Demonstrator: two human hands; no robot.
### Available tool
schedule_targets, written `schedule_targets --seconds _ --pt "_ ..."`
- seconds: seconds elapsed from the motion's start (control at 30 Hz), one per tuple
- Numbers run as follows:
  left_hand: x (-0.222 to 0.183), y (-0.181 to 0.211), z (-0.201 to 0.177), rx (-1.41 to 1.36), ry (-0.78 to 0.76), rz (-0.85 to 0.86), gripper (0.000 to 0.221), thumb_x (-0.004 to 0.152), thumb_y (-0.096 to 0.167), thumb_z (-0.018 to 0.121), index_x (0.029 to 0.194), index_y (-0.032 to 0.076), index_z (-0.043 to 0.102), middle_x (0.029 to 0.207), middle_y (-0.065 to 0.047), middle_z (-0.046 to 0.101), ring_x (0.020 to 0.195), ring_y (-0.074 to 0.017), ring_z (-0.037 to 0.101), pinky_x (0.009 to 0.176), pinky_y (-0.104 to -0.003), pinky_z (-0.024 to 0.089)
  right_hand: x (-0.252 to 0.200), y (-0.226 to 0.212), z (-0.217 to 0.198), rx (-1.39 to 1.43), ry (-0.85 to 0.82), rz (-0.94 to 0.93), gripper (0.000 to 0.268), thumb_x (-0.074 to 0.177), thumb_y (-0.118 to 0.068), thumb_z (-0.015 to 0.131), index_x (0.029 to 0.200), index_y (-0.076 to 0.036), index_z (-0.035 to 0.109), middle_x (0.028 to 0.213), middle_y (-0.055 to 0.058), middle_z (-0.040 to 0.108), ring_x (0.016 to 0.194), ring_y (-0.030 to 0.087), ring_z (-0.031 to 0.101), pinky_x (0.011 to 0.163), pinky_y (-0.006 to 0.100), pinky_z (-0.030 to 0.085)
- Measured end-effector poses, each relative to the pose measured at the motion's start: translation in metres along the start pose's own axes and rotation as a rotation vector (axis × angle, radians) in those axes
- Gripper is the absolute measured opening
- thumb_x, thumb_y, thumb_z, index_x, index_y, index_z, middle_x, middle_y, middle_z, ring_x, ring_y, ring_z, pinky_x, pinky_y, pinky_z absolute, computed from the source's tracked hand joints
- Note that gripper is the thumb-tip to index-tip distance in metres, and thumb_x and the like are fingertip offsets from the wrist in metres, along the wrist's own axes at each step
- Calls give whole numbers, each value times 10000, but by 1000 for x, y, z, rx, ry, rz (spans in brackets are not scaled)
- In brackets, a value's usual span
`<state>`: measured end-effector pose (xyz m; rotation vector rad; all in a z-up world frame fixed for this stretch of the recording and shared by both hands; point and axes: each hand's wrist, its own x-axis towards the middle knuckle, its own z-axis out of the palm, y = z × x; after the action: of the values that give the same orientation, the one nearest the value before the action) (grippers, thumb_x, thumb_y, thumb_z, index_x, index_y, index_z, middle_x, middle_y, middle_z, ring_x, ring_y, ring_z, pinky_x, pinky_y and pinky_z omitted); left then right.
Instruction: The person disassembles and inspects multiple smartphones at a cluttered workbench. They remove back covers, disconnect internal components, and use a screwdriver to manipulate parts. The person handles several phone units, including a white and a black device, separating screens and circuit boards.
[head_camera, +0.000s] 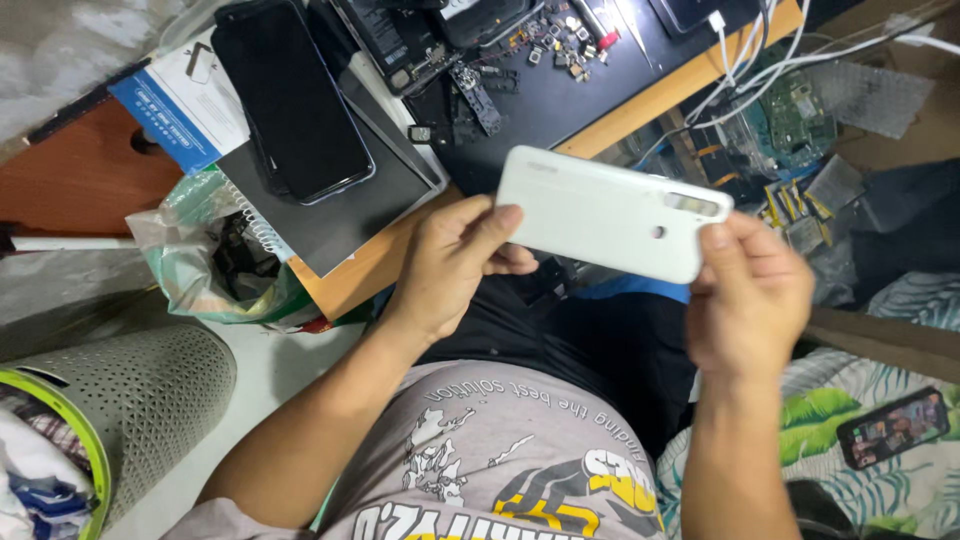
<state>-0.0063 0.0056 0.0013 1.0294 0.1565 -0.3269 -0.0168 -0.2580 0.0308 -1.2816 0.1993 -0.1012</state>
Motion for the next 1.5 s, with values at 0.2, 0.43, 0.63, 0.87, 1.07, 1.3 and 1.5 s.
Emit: schedule_targets --seconds 0.2,0.43,0.63,0.87,1.07,1.3,1.5 --pt "-14 7 -9 40 -39 -46 307 987 237 679 1091 -52 697 926 -100 745 793 -147 728 738 -334 635 2 9 14 -229 -1 33 287 1118 -204 571 1039 47 686 855 92 706 641 144 618 601 286 515" --pt "-18 28 -13 753 -159 85 402 831 196 794 1144 -28 679 902 -73 749 802 -102 686 738 -275 556 36 2 4 -421 -233 79 278 1107 -196 582 1012 40 692 849 81 692 689 122 639 636 277 549" --pt "-20 10 -1 562 -63 16 293 868 239 766 1056 17 729 879 -52 775 794 -85 692 734 -277 564 12 30 40 -245 -81 71 167 988 -32 721 1134 42 685 982 83 716 800 101 631 733 238 505" --pt "-15 6 5 813 11 56 333 976 344 668 950 12 686 762 -111 732 670 -148 716 624 -329 532 13 42 43 -212 -203 239 178 986 -27 718 1133 64 676 990 96 725 836 118 659 759 261 522" --pt "-10 4 1 779 39 212 322 992 336 641 968 21 703 766 -101 723 673 -123 689 612 -317 515 1 54 43 -134 -344 301 186 948 -44 706 1102 49 659 1034 82 739 912 102 687 824 244 548" --pt "-6 7 -4 608 126 227 324 1044 315 604 1008 17 723 771 -58 731 706 -65 640 639 -270 518 -10 61 43 -184 -317 336 184 978 -79 693 1093 65 697 968 56 730 831 80 654 758 230 541" --pt "4 7 -8 553 119 321 300 1068 291 596 1095 12 704 912 -23 748 822 -55 659 727 -250 531 -9 52 36 -290 -426 358 205 973 -89 688 1102 69 713 927 43 744 810 75 653 727 226 523"
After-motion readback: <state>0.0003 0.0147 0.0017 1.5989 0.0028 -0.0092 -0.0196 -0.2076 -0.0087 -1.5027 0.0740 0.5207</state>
